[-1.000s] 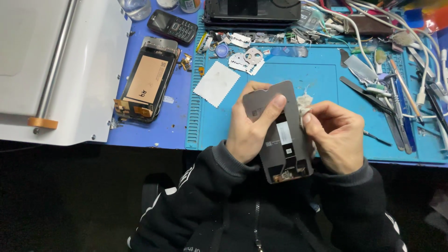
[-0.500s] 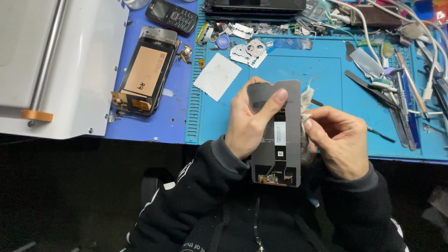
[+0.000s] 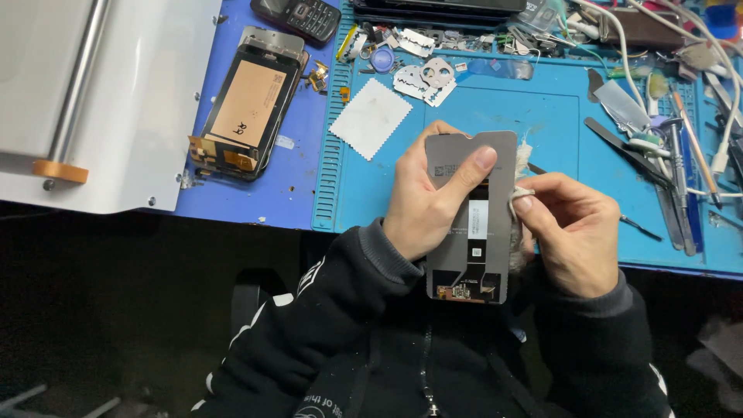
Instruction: Cleaning and prepping a smartphone screen replacement part at a workbench.
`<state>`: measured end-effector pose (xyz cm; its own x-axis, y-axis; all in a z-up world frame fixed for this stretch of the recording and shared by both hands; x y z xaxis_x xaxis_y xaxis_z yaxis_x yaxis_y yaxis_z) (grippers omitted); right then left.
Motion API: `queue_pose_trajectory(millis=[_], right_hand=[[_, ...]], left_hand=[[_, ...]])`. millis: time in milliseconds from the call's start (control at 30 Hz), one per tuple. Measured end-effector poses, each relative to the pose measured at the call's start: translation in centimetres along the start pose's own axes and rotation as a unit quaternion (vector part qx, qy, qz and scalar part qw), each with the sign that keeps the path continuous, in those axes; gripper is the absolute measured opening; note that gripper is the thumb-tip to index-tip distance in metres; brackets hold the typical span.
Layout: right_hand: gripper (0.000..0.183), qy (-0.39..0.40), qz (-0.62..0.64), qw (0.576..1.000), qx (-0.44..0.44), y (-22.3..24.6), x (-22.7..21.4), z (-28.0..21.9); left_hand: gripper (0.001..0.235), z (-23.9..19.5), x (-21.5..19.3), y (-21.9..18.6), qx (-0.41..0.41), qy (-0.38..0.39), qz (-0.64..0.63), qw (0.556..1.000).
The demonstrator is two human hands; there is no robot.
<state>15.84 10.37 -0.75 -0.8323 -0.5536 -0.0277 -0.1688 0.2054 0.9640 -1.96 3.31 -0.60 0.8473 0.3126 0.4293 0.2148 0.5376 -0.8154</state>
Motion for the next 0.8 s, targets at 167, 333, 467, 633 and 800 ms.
queue_pose_trajectory(millis=[167, 333, 467, 633, 800], right_hand=[[0.016, 0.039, 0.017, 0.999, 0.002, -0.6, -0.8, 0.2], [0.013, 0.018, -0.002, 1.0, 0.012, -0.8, -1.0, 0.2], [0.009, -0.036, -0.056, 0.997, -0.036, -0.5, -0.6, 0.0], [0.008, -0.065, -0.019, 0.996, -0.053, 0.0, 0.4, 0.6], [0.008, -0.112, -0.067, 0.988, -0.085, 0.7, 1.1, 0.6]], left_hand=[[0.024, 0.0, 0.0, 0.0, -0.003, 0.016, 0.006, 1.0], [0.025, -0.1, 0.0, 0.3, -0.001, 0.026, 0.023, 0.999], [0.026, 0.1, -0.1, 0.2, 0.005, 0.028, 0.039, 0.999], [0.025, 0.3, 0.0, 0.3, 0.0, 0.027, 0.049, 0.998], [0.025, 0.2, -0.2, 0.4, 0.012, -0.002, 0.047, 0.999]])
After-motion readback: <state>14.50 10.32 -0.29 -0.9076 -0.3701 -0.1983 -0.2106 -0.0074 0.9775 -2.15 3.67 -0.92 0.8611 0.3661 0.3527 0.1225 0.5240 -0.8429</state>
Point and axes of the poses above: each hand's wrist, its own z-axis towards the middle knuckle, its own x-axis out of the palm, y = z × x, the point moved 3 cm from there along z, towards the middle knuckle, and after that the axes turned 13 degrees about x, right-handed, at the moved point
